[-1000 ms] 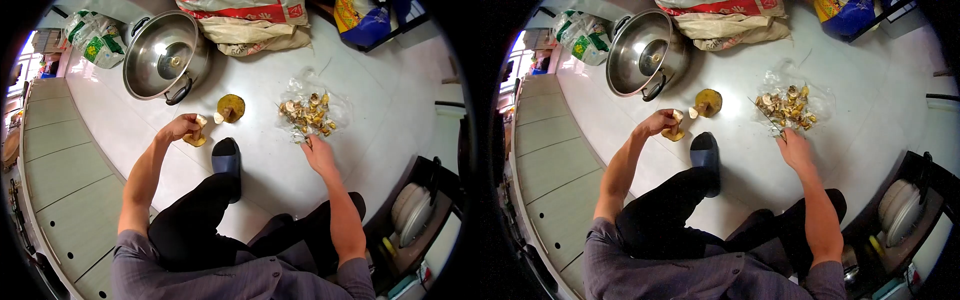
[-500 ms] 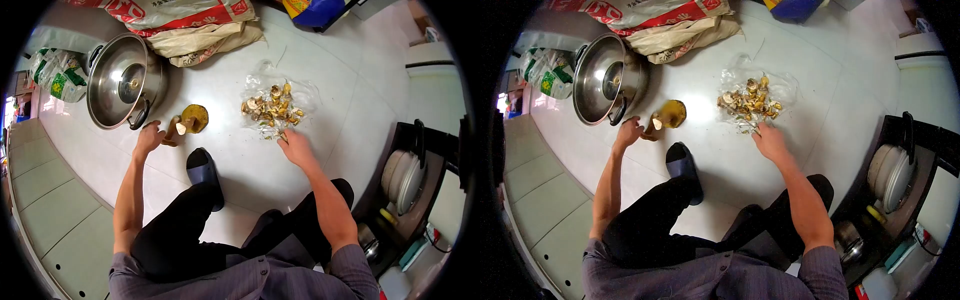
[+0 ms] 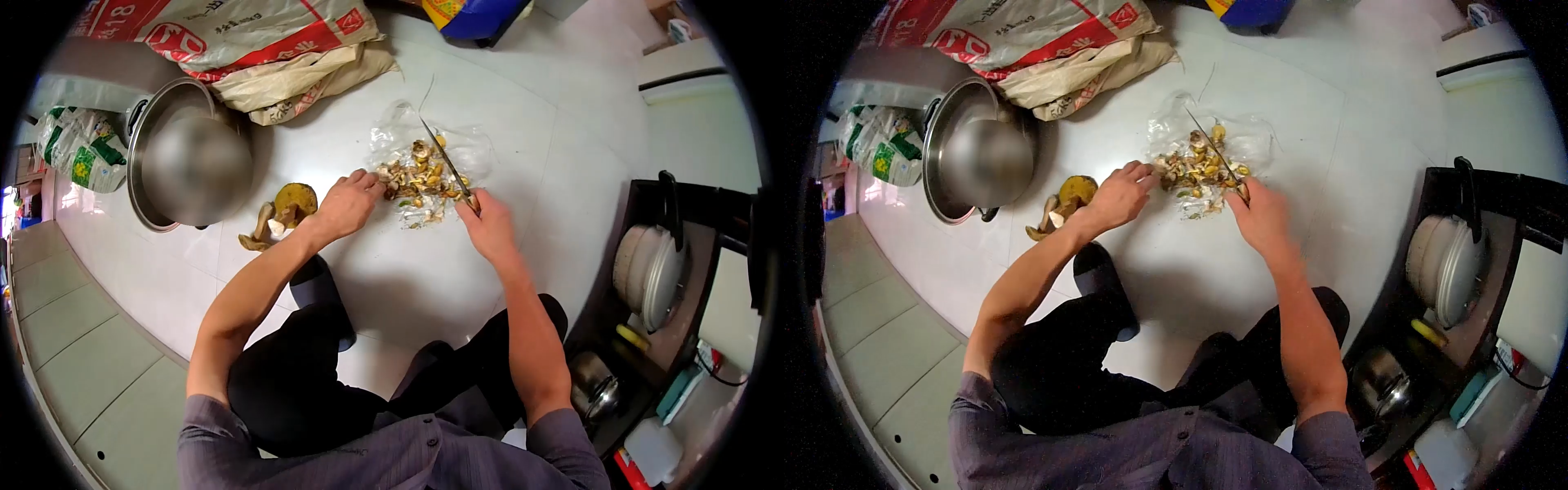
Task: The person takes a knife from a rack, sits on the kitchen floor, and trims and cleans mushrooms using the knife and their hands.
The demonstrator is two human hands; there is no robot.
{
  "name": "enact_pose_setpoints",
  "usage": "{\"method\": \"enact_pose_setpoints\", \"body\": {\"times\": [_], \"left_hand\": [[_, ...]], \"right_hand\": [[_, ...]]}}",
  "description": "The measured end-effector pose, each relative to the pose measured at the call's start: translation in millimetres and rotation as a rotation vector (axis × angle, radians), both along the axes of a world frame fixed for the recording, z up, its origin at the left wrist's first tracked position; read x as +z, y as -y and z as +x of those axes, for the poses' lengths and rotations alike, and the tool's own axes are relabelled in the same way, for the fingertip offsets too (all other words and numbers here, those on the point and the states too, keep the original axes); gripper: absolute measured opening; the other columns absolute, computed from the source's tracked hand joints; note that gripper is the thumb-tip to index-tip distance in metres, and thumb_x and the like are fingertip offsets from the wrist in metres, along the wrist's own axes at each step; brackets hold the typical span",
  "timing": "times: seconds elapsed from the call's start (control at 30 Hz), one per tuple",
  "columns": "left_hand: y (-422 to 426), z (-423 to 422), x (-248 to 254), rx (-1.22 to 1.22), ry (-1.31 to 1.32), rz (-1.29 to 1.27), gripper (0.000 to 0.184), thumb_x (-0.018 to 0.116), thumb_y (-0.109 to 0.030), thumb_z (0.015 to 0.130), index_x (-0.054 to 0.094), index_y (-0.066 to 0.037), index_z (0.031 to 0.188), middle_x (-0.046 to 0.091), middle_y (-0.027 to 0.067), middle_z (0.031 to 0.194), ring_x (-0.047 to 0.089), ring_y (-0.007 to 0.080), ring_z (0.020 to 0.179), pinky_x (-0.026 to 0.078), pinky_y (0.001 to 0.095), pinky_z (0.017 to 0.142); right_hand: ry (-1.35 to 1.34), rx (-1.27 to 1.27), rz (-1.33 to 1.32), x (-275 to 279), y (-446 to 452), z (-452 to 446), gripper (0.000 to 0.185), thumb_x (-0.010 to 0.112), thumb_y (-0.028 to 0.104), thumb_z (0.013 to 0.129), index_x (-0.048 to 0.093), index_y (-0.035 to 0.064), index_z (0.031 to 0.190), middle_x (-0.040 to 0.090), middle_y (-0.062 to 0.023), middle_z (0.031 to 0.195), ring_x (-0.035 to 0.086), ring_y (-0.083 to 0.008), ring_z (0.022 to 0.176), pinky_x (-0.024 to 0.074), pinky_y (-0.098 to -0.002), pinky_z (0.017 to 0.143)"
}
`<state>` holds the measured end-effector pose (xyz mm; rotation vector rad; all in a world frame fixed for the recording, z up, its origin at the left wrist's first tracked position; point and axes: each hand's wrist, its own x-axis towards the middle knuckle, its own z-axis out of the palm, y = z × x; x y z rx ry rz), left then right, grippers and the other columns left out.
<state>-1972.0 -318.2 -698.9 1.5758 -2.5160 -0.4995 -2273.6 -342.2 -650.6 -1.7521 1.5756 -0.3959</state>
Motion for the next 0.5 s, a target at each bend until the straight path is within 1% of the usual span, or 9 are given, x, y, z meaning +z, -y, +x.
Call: {"method": "enact_pose_setpoints", "body": {"times": [0.07,0.1,0.17,0.3,0.4,0.43,0.47,0.5], "left_hand": [[12,-14,-17,-0.103,-0.089,0.001,0.034,0.062,-0.008,0.083,0.066,-0.003,0.116,0.064,0.0139,0.114,0.058,0.0324,0.113,0.049,0.0421,0.095],[18,-18,-17,-0.181,-0.072,-0.01,0.032,0.061,-0.007,0.081,0.066,-0.001,0.112,0.064,0.0133,0.107,0.059,0.0324,0.104,0.049,0.0424,0.092],[24,-31,-18,-0.192,-0.08,-0.001,0.032,0.061,-0.007,0.081,0.065,-0.001,0.112,0.064,0.0133,0.106,0.059,0.0324,0.102,0.049,0.0425,0.091],[32,-61,-19,-0.237,-0.105,0.026,0.031,0.059,-0.007,0.08,0.065,-0.002,0.109,0.063,0.0133,0.102,0.058,0.0325,0.101,0.049,0.0427,0.089],[39,-77,-36,-0.226,-0.052,-0.02,0.028,0.058,-0.009,0.08,0.066,-0.002,0.106,0.061,0.0129,0.101,0.059,0.0315,0.099,0.049,0.0421,0.088],[43,-81,-43,-0.224,-0.058,-0.102,0.022,0.056,-0.012,0.082,0.065,-0.002,0.1,0.06,0.0128,0.1,0.058,0.0314,0.097,0.049,0.0421,0.087],[44,-84,-50,-0.23,-0.06,-0.101,0.022,0.056,-0.012,0.082,0.065,-0.002,0.1,0.06,0.0128,0.1,0.058,0.0314,0.097,0.049,0.0421,0.087],[47,-88,-51,-0.24,-0.005,-0.063,0.021,0.056,-0.012,0.082,0.065,-0.001,0.097,0.06,0.013,0.101,0.058,0.0317,0.097,0.049,0.0422,0.087]], "right_hand": [[-0.015,-0.031,0.067,10,-3,-8,0.029,0.069,0.024,0.089,0.059,-0.0029,0.095,0.06,-0.0201,0.074,0.058,-0.0375,0.067,0.0455,-0.0443,0.064],[-0.017,-0.036,0.065,13,-4,-12,0.029,0.069,0.024,0.089,0.059,-0.0029,0.095,0.06,-0.0201,0.074,0.058,-0.0375,0.067,0.0455,-0.0443,0.064],[0.035,-0.106,0.018,17,-12,-20,0.029,0.069,0.022,0.089,0.06,-0.0033,0.1,0.059,-0.0174,0.072,0.057,-0.0347,0.066,0.0452,-0.0419,0.064],[0.079,-0.161,0.0,28,-21,-34,0.03,0.069,0.021,0.089,0.062,-0.0028,0.105,0.061,-0.0169,0.074,0.058,-0.0342,0.067,0.0456,-0.042,0.065],[0.072,-0.162,-0.001,41,-26,-38,0.031,0.07,0.021,0.089,0.063,-0.0019,0.109,0.062,-0.0175,0.076,0.06,-0.0333,0.068,0.0463,-0.042,0.065],[0.059,-0.139,-0.039,43,-27,-39,0.031,0.071,0.02,0.089,0.063,-0.0011,0.11,0.062,-0.0147,0.075,0.058,-0.0273,0.066,0.0464,-0.0386,0.063],[0.045,-0.117,-0.07,45,-29,-40,0.031,0.071,0.019,0.089,0.064,-0.0003,0.112,0.061,-0.0119,0.074,0.056,-0.0214,0.063,0.0464,-0.0352,0.062],[0.043,-0.123,-0.073,47,-31,-40,0.031,0.071,0.019,0.089,0.064,-0.0003,0.112,0.061,-0.0119,0.074,0.056,-0.0214,0.063,0.0464,-0.0352,0.062]]}}
